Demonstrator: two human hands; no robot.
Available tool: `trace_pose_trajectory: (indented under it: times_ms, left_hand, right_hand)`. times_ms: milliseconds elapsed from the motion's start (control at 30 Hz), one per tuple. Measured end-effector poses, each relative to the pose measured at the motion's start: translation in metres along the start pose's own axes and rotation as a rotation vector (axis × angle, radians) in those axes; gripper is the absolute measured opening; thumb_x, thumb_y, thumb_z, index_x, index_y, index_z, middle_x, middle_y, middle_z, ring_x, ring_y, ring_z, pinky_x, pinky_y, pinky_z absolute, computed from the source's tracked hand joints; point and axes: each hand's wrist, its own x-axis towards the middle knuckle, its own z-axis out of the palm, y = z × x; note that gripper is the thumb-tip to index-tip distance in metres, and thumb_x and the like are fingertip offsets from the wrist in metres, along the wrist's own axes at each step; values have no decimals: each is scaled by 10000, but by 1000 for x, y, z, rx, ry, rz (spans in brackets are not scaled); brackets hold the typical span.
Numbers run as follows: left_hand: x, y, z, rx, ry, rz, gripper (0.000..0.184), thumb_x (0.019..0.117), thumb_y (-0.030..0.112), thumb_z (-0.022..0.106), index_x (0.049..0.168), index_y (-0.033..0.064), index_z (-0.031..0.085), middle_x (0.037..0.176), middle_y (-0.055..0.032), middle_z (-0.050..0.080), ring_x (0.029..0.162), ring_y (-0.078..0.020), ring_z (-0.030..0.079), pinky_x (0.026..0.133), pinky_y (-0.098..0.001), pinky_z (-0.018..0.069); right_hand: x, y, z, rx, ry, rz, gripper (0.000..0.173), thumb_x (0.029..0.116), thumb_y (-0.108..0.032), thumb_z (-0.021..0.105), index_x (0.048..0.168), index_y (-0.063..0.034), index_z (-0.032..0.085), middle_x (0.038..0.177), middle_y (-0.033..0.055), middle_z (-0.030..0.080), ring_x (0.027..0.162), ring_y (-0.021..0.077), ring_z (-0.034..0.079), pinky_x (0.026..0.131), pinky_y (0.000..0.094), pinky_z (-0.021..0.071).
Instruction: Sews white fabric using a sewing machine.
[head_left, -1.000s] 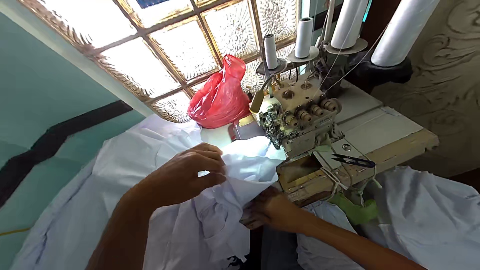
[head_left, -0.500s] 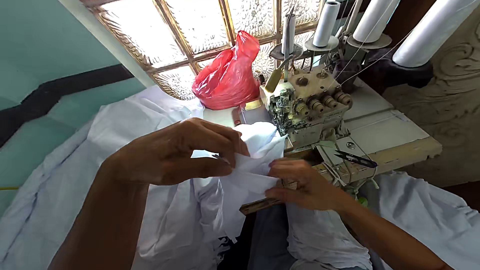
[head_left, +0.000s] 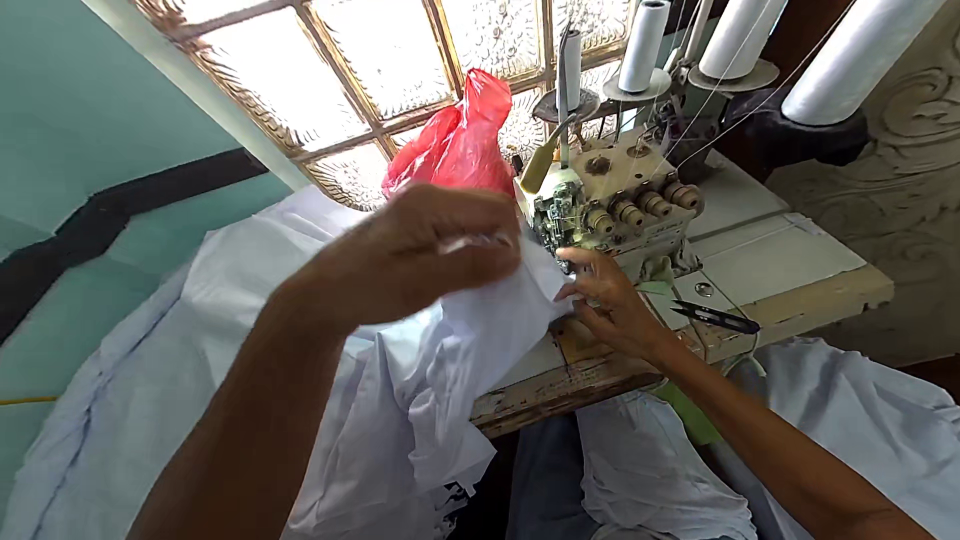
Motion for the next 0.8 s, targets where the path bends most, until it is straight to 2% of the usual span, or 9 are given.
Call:
trace_pose_trajectory:
  times_ms: [67, 133, 200, 233, 333, 433, 567, 700, 800]
  left_hand:
    - [1, 2, 9, -18, -121, 23, 253, 1006, 218, 507, 810, 123, 635, 851, 102, 623, 896, 40, 598, 796, -135, 497]
    - [-6, 3, 8, -73, -162, 45, 258, 1030, 251, 507, 826, 143, 622, 864, 107, 621, 933, 29, 605, 852, -149, 507]
    - [-16, 4, -3, -126, -106, 45, 270, 1040, 309, 530, 819, 180, 616, 898, 121, 647, 1001, -8, 633, 981, -245, 524]
    - [-19, 5, -7, -142, -56, 40, 279, 1034, 324, 548, 800, 192, 620, 903, 124, 669, 1013, -26, 652, 1006, -278, 531]
    - [-25, -6, -13, -181, 44, 37, 268, 1032, 347, 571, 812, 213, 644, 889, 132, 672, 987, -42, 664, 1000, -311, 541]
    - [-27, -18, -21, -170, 119, -1, 190, 1020, 336, 574, 895, 275, 705, 959, 177, 686, 1002, -10, 657, 968, -272, 547]
    - [-23, -31, -32, -214, 159, 5, 194, 1036, 293, 553, 934, 275, 717, 990, 178, 679, 968, 25, 633, 856, -174, 530]
    - [-17, -37, -31, -222, 181, -13, 204, 1039, 283, 539, 961, 282, 728, 995, 189, 682, 939, 52, 627, 805, -124, 512]
    - [-18, -33, -26, -231, 174, -34, 204, 1037, 305, 551, 921, 279, 717, 952, 180, 680, 916, 35, 635, 824, -154, 526]
  right_hand:
    - [1, -13, -6, 57, -2, -94, 240, 933, -83, 527, 949, -21, 758, 1148, 153, 703, 1145, 267, 641, 1036, 464, 459]
    - [4, -23, -16, 86, -27, -178, 272, 943, -76, 500, 951, -24, 766, 1001, 101, 746, 1043, 197, 688, 1107, 438, 411]
    - [8, -21, -22, 60, -54, -184, 297, 927, -42, 486, 982, -38, 778, 1029, 94, 754, 1056, 208, 691, 1135, 468, 384]
    - [10, -15, -22, 2, -60, -170, 303, 905, -18, 493, 998, -44, 780, 1053, 98, 755, 1070, 234, 695, 1120, 499, 395]
    - [11, 8, -11, -228, -75, -110, 266, 864, 5, 574, 1022, -50, 780, 1055, 121, 746, 1061, 320, 689, 1025, 565, 449]
    - [5, 12, -2, -294, -64, -44, 251, 816, -5, 638, 1029, -29, 767, 1061, 148, 718, 1047, 355, 672, 976, 590, 468]
    - [4, 12, 0, -203, -47, -34, 160, 738, -48, 674, 886, -7, 719, 997, 154, 694, 994, 343, 666, 926, 566, 482]
    - [10, 14, -8, -212, -151, -117, 128, 732, -128, 686, 827, -43, 694, 953, 133, 668, 998, 323, 646, 922, 525, 477]
    - [10, 27, -10, -173, -138, -184, 98, 769, -117, 721, 834, -43, 721, 932, 114, 706, 969, 290, 677, 940, 491, 499]
